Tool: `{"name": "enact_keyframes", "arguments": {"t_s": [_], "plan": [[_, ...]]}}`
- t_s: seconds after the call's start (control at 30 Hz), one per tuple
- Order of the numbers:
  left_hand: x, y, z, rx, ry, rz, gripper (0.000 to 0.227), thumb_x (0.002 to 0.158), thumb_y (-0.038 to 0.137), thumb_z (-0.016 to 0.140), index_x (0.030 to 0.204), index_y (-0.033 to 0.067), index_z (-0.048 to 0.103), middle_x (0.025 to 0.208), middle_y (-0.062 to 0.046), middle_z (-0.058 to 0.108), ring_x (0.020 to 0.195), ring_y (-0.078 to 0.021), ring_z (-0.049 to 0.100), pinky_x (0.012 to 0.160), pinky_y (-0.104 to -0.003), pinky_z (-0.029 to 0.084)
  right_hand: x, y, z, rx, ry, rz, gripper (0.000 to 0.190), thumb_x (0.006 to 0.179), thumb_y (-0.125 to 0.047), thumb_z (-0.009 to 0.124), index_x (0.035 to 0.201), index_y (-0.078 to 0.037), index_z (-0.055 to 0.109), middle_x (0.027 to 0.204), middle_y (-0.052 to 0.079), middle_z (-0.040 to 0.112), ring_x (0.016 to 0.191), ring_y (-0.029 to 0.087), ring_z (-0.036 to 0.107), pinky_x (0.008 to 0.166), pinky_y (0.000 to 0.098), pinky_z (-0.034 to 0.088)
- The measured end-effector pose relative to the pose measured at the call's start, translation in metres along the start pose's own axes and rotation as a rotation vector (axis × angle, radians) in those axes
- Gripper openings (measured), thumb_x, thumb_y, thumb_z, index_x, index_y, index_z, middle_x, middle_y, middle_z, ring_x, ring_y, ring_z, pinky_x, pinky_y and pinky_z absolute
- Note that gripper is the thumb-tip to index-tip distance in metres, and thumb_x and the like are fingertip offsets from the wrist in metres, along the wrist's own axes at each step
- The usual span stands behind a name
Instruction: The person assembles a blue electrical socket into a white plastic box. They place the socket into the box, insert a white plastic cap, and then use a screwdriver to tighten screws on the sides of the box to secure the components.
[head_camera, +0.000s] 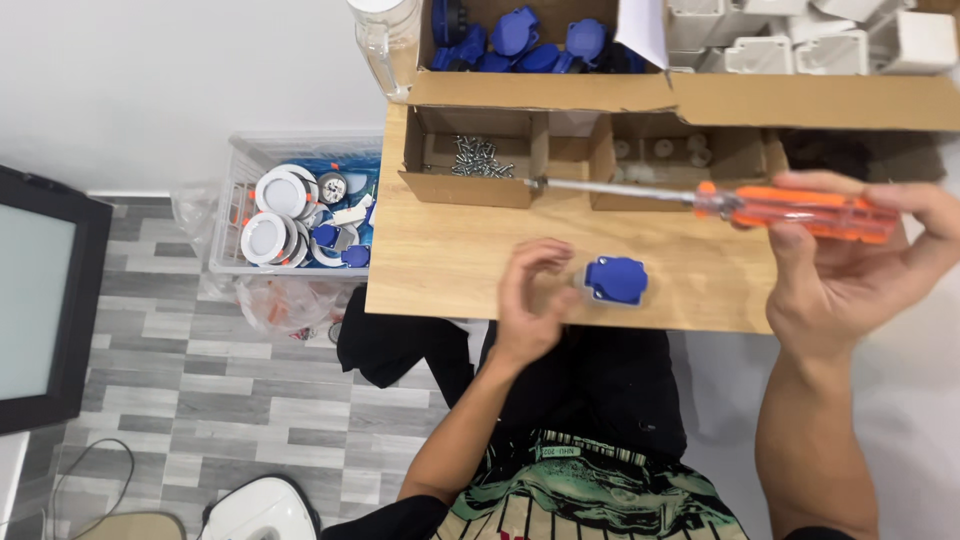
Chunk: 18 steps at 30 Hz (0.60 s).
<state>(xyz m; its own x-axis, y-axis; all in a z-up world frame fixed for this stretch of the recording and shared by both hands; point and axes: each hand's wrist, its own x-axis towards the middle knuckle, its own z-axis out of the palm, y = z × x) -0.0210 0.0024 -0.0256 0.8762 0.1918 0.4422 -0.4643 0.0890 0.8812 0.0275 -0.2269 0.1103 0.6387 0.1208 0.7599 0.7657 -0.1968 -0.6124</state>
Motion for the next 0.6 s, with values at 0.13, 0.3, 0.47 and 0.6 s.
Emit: {"name": "enact_keyframes", "arguments": {"t_s": [0.13, 0.3, 0.47, 0.6], "plan": [[-0.019, 0.000, -0.014, -0.154, 0.109, -0.064, 0.036, 0.111, 0.021, 0.067, 0.139, 0.0016, 0.054, 0.133, -0.019, 0.067, 0.114, -0.0247, 0.072, 0.106, -0.033, 0.060, -0.044, -0.013, -0.019, 0.010, 0.137, 0.116, 0.042, 0.117, -0.004, 0.064, 0.141, -0.006, 0.028, 0.117, 0.039, 0.052, 0.105, 0.051, 0.068, 0.093, 0.0629, 0.070], [-0.039, 0.010, -0.022, -0.107, 0.103, -0.101, 0.038, 0.111, 0.020, 0.066, 0.144, 0.0025, 0.057, 0.119, -0.017, 0.070, 0.099, -0.0245, 0.076, 0.094, -0.034, 0.065, -0.094, -0.018, -0.029, 0.094, 0.176, 0.260, 0.042, 0.113, -0.007, 0.067, 0.136, -0.009, 0.033, 0.122, 0.027, 0.056, 0.108, 0.045, 0.075, 0.091, 0.0533, 0.072], [-0.059, 0.009, -0.022, -0.090, 0.106, -0.143, 0.027, 0.108, 0.015, 0.071, 0.132, 0.0021, 0.065, 0.109, -0.014, 0.074, 0.094, -0.0236, 0.079, 0.090, -0.034, 0.070, -0.123, -0.021, -0.026, 0.129, 0.194, 0.306, 0.042, 0.109, -0.007, 0.068, 0.133, -0.010, 0.033, 0.123, 0.026, 0.054, 0.104, 0.048, 0.075, 0.091, 0.0543, 0.070], [-0.070, 0.006, -0.022, -0.072, 0.156, -0.192, 0.012, 0.105, 0.010, 0.074, 0.115, 0.0026, 0.072, 0.098, -0.013, 0.078, 0.087, -0.0227, 0.082, 0.086, -0.030, 0.069, -0.133, -0.025, -0.026, 0.181, 0.194, 0.389, 0.043, 0.108, -0.010, 0.068, 0.133, -0.013, 0.033, 0.118, 0.038, 0.066, 0.095, 0.045, 0.075, 0.089, 0.0524, 0.068]]}}
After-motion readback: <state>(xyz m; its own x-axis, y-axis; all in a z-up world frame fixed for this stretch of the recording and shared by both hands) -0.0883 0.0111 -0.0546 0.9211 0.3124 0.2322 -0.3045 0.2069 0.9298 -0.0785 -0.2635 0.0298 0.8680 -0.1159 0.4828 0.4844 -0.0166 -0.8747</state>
